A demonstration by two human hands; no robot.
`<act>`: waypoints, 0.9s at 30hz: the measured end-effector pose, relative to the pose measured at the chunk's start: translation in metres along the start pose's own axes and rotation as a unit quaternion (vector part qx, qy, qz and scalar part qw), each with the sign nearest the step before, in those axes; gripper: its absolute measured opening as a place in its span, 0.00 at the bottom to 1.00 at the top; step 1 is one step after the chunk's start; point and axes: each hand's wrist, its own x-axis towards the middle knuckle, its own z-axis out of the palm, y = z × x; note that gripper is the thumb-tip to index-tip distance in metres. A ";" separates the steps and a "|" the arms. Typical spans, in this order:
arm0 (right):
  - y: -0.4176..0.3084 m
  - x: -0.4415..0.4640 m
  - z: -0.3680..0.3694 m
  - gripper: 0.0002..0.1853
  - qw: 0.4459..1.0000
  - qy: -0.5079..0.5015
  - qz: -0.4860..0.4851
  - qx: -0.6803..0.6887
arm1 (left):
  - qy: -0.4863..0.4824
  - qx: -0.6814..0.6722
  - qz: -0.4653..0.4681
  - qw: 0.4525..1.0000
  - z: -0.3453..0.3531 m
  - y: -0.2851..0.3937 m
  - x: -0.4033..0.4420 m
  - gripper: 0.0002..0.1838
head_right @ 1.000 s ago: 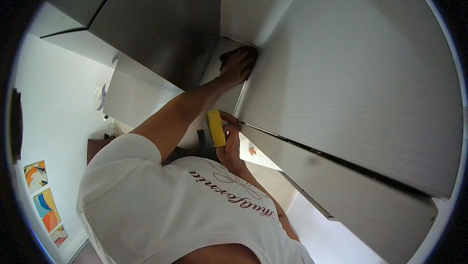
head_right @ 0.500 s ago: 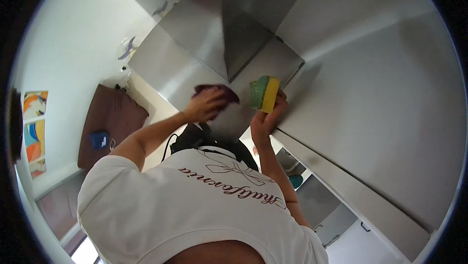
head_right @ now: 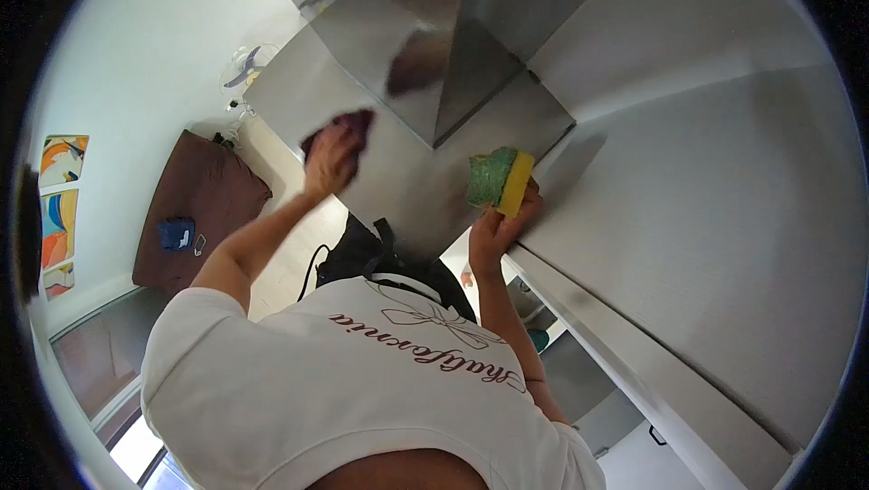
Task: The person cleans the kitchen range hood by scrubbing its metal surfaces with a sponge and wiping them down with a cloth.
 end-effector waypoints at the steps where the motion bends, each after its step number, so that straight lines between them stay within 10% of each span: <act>1: 0.001 -0.001 0.000 0.15 1.000 0.004 0.004 0.003 | -0.025 -0.024 0.058 0.998 0.011 0.026 -0.015 0.30; 4: -0.007 0.003 0.002 0.13 1.000 0.011 0.005 0.023 | -0.205 -0.072 0.167 0.962 0.027 0.106 -0.025 0.28; 16: 0.000 0.005 0.000 0.13 0.998 0.008 -0.056 -0.007 | -0.097 0.137 0.118 0.979 0.174 0.209 0.214 0.30; 27: 0.006 0.007 0.000 0.15 1.000 -0.009 -0.020 0.002 | -0.069 -0.066 0.146 0.985 0.070 0.135 0.008 0.26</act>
